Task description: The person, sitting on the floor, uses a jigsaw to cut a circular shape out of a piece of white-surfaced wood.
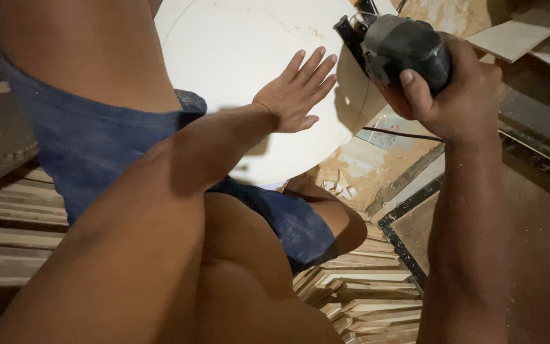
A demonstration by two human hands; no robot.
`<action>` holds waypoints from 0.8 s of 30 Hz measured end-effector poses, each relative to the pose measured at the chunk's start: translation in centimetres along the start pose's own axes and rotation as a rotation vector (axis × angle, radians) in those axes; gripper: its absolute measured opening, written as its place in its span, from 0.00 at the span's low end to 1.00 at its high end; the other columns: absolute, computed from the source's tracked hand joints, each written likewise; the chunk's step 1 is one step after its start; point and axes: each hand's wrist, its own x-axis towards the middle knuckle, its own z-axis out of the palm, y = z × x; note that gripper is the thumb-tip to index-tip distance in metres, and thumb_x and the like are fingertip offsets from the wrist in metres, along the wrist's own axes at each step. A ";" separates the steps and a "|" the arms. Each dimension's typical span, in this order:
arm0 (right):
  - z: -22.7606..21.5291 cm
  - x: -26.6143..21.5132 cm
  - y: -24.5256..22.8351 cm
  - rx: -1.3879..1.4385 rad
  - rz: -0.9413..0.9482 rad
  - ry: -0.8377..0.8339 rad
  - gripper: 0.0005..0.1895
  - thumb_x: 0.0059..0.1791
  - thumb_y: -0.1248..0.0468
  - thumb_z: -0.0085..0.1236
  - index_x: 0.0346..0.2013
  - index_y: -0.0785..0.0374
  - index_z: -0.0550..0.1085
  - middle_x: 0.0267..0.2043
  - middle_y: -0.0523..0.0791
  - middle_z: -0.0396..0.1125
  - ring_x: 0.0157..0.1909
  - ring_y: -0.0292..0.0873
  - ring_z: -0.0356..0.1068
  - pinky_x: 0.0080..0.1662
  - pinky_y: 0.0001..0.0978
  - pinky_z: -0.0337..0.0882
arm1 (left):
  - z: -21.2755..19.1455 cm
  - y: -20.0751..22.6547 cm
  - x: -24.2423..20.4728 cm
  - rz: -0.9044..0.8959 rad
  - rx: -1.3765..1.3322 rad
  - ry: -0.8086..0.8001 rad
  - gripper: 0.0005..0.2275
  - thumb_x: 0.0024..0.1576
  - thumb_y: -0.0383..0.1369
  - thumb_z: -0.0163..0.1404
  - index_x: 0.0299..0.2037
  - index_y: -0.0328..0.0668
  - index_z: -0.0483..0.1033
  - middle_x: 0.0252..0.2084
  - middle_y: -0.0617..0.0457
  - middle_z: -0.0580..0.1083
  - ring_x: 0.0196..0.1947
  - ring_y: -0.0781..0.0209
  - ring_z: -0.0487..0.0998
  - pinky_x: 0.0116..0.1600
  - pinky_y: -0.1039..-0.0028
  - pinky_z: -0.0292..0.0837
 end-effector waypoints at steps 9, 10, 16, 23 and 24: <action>-0.2 0.7 -0.1 -0.039 -0.007 -0.010 0.29 0.65 0.50 0.68 0.74 0.68 0.79 0.54 0.61 0.82 0.52 0.73 0.81 0.54 0.59 0.76 | -0.3 0.1 0.0 -0.004 0.008 0.004 0.45 0.67 0.70 0.40 0.89 0.50 0.60 0.92 0.33 0.46 0.90 0.26 0.41 0.87 0.33 0.31; -0.1 0.7 0.1 -0.040 -0.004 -0.019 0.30 0.65 0.50 0.68 0.74 0.69 0.78 0.56 0.61 0.81 0.53 0.74 0.79 0.56 0.60 0.74 | -0.3 0.0 0.1 -0.002 0.002 -0.006 0.45 0.67 0.69 0.40 0.90 0.50 0.60 0.92 0.33 0.46 0.90 0.26 0.41 0.87 0.33 0.33; -0.1 1.2 -0.4 -0.015 -0.017 0.000 0.30 0.65 0.50 0.70 0.72 0.71 0.79 0.52 0.61 0.82 0.51 0.71 0.81 0.55 0.58 0.76 | -0.3 0.0 0.0 0.006 -0.004 -0.019 0.45 0.67 0.69 0.40 0.89 0.48 0.60 0.92 0.34 0.47 0.89 0.26 0.42 0.87 0.34 0.35; 0.2 1.4 -0.7 -0.038 -0.006 0.037 0.27 0.68 0.48 0.67 0.71 0.68 0.81 0.52 0.60 0.82 0.48 0.72 0.80 0.51 0.60 0.75 | -0.5 -0.1 0.0 0.011 -0.002 0.000 0.44 0.67 0.68 0.41 0.87 0.46 0.63 0.91 0.32 0.49 0.89 0.25 0.45 0.86 0.33 0.38; 0.4 1.3 -0.8 -0.039 -0.004 0.039 0.27 0.68 0.48 0.67 0.71 0.68 0.81 0.52 0.60 0.82 0.48 0.72 0.80 0.51 0.60 0.75 | -0.3 0.1 0.0 0.013 -0.002 0.001 0.44 0.67 0.68 0.41 0.87 0.46 0.63 0.91 0.32 0.49 0.89 0.25 0.45 0.86 0.33 0.38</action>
